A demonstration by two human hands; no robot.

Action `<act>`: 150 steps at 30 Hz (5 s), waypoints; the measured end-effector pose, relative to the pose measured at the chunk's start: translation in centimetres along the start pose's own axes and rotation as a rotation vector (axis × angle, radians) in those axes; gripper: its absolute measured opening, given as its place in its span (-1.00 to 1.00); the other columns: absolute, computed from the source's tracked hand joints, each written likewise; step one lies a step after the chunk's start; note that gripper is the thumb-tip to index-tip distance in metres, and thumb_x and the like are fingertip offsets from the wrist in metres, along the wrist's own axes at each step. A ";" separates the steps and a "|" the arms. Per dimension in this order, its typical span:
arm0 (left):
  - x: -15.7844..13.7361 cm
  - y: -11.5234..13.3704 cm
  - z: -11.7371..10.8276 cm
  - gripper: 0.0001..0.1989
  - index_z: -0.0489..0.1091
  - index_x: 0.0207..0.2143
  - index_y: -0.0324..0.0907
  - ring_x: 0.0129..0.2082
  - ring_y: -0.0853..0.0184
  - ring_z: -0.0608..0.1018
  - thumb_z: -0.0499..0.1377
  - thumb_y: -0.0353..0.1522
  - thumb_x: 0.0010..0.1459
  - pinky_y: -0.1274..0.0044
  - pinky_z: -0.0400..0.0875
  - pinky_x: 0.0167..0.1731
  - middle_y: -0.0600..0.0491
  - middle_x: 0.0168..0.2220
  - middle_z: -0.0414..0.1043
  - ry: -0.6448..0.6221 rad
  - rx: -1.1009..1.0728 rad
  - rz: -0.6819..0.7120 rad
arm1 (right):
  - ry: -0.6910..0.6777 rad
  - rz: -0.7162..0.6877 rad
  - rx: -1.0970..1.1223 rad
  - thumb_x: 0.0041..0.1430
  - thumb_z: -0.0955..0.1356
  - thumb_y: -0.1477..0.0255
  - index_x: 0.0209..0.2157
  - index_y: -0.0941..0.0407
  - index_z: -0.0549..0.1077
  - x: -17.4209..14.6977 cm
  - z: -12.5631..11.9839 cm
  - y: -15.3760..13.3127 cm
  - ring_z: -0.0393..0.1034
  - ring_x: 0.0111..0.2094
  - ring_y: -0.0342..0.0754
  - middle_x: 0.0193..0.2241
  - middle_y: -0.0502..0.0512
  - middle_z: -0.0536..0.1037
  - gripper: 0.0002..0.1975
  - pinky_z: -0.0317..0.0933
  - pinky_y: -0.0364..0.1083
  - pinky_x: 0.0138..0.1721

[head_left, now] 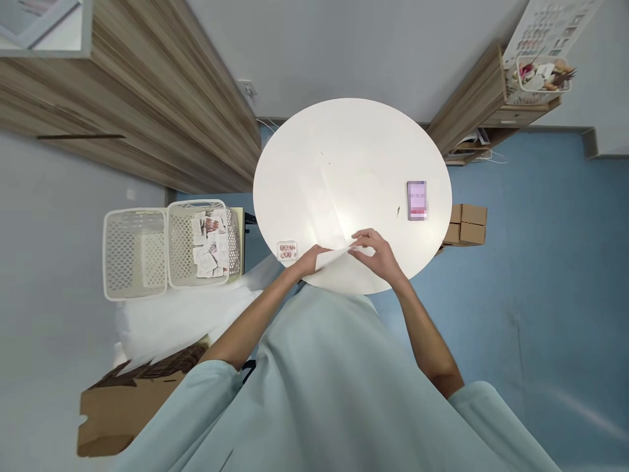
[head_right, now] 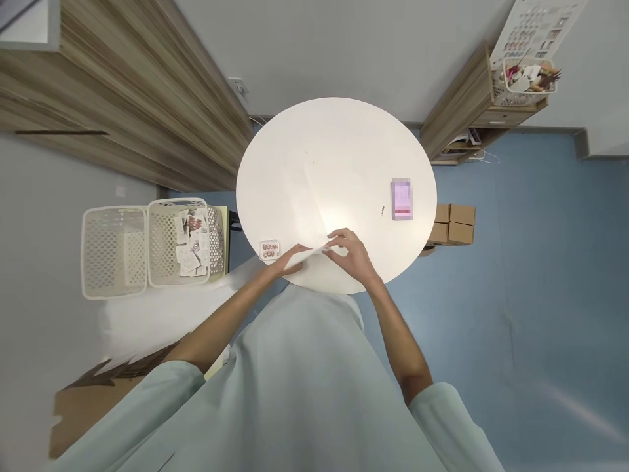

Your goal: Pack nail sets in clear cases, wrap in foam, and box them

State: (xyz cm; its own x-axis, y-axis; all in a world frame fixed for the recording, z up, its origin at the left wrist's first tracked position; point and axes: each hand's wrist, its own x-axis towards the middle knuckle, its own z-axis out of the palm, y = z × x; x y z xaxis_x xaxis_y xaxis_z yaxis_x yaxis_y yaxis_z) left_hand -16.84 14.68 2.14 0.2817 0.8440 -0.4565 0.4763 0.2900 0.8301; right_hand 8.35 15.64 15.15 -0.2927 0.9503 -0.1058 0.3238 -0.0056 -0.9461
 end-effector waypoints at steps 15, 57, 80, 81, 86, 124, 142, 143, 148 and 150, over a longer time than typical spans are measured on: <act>-3.6 -3.5 -0.4 -0.43 0.56 -0.18 -0.21 -0.19 0.14 0.63 0.50 -0.02 -0.14 0.42 0.49 -0.25 -0.08 -0.19 0.67 0.096 -0.468 -0.334 | -0.119 0.111 -0.047 0.26 0.40 0.14 -0.30 0.09 0.50 17.9 7.8 5.6 0.44 -0.35 -0.07 -0.37 0.01 0.58 -0.72 0.34 -0.07 -0.22; -1.6 -1.5 0.6 -0.81 0.53 -0.29 -0.13 -0.12 0.02 0.62 0.18 -0.26 0.33 0.35 0.43 -0.17 -0.14 -0.19 0.63 0.273 0.336 -0.583 | -0.015 0.139 -0.644 0.52 0.20 0.19 0.29 0.21 0.28 16.5 12.9 8.9 0.30 0.27 0.33 0.25 0.52 0.36 -0.50 0.26 0.25 0.22; -2.4 -0.8 2.4 -0.76 0.34 0.08 -0.24 0.03 0.04 0.55 0.03 -0.45 0.42 0.35 0.43 -0.07 -0.29 0.11 0.41 0.307 0.639 -0.240 | -0.425 -0.256 -0.864 0.54 0.15 0.16 0.54 0.24 -0.05 -2.6 13.2 14.8 -0.21 0.56 0.18 0.54 0.31 -0.07 -0.27 -0.20 0.26 0.53; -2.5 -1.1 2.5 -0.74 0.37 0.05 -0.24 0.05 0.04 0.52 -0.02 -0.51 0.40 0.32 0.42 -0.02 -0.28 0.09 0.41 0.263 0.663 -0.137 | -0.424 -0.253 -0.862 0.54 0.15 0.16 0.54 0.23 -0.05 -2.6 13.2 14.8 -0.21 0.56 0.18 0.54 0.30 -0.07 -0.27 -0.20 0.26 0.53; -3.2 -2.8 2.3 -0.71 0.41 0.03 -0.21 0.14 0.02 0.42 0.06 -0.54 0.31 0.23 0.35 0.19 -0.21 0.03 0.42 0.090 0.627 0.201 | -0.425 -0.282 -0.858 0.54 0.14 0.16 0.54 0.20 -0.06 -2.4 12.7 14.7 -0.21 0.56 0.15 0.54 0.26 -0.07 -0.29 -0.22 0.24 0.53; -9.7 11.2 -8.2 -0.70 0.61 -0.20 -0.06 -0.23 0.23 0.58 0.13 -0.15 0.42 0.43 0.43 -0.15 0.00 -0.25 0.61 0.073 0.215 0.431 | 0.021 0.065 -0.073 0.34 0.38 0.07 -0.19 -0.01 0.69 -1.7 5.9 -4.9 0.57 -0.24 0.04 -0.21 0.06 0.72 -0.66 0.45 0.01 -0.10; -14.5 18.4 -12.2 -0.71 0.61 -0.01 -0.07 -0.14 0.25 0.66 0.36 -0.16 0.28 0.46 0.54 -0.15 0.03 -0.15 0.67 0.138 0.166 0.678 | 0.107 -0.048 0.058 0.21 0.55 0.14 -0.30 -0.01 0.74 -3.6 3.6 -15.3 0.65 -0.21 0.07 -0.30 0.06 0.74 -0.78 0.52 0.02 -0.12; -14.5 18.4 -12.1 -0.74 0.62 -0.05 -0.08 -0.16 0.26 0.66 0.35 -0.17 0.29 0.46 0.54 -0.15 0.02 -0.16 0.67 0.136 0.136 0.708 | 0.107 -0.057 0.052 0.22 0.54 0.15 -0.30 -0.01 0.74 -3.7 3.8 -15.4 0.65 -0.22 0.07 -0.30 0.06 0.74 -0.79 0.52 0.02 -0.12; -14.9 18.2 -11.7 -0.77 0.61 -0.26 -0.12 -0.34 0.32 0.59 0.22 -0.24 0.42 0.47 0.47 -0.29 0.02 -0.37 0.59 0.183 0.079 0.826 | 0.114 -0.104 0.045 0.27 0.52 0.18 -0.27 -0.02 0.74 -4.0 4.5 -16.4 0.64 -0.22 0.04 -0.29 0.04 0.74 -0.82 0.51 -0.01 -0.15; -15.3 18.2 -11.9 -0.79 0.61 -0.25 -0.12 -0.32 0.31 0.58 0.24 -0.24 0.42 0.46 0.47 -0.27 0.02 -0.36 0.59 0.202 0.083 0.838 | 0.118 -0.104 0.053 0.27 0.52 0.19 -0.27 -0.02 0.73 -4.2 4.6 -16.9 0.64 -0.22 0.03 -0.30 0.04 0.73 -0.82 0.52 -0.01 -0.15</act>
State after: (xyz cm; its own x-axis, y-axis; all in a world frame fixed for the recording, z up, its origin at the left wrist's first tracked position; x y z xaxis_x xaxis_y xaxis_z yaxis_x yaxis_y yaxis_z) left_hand -22.38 12.42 28.09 0.4173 0.8309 0.3680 0.2391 -0.4911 0.8377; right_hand -0.06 10.29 30.13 -0.2135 0.9766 0.0271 0.2484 0.0811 -0.9653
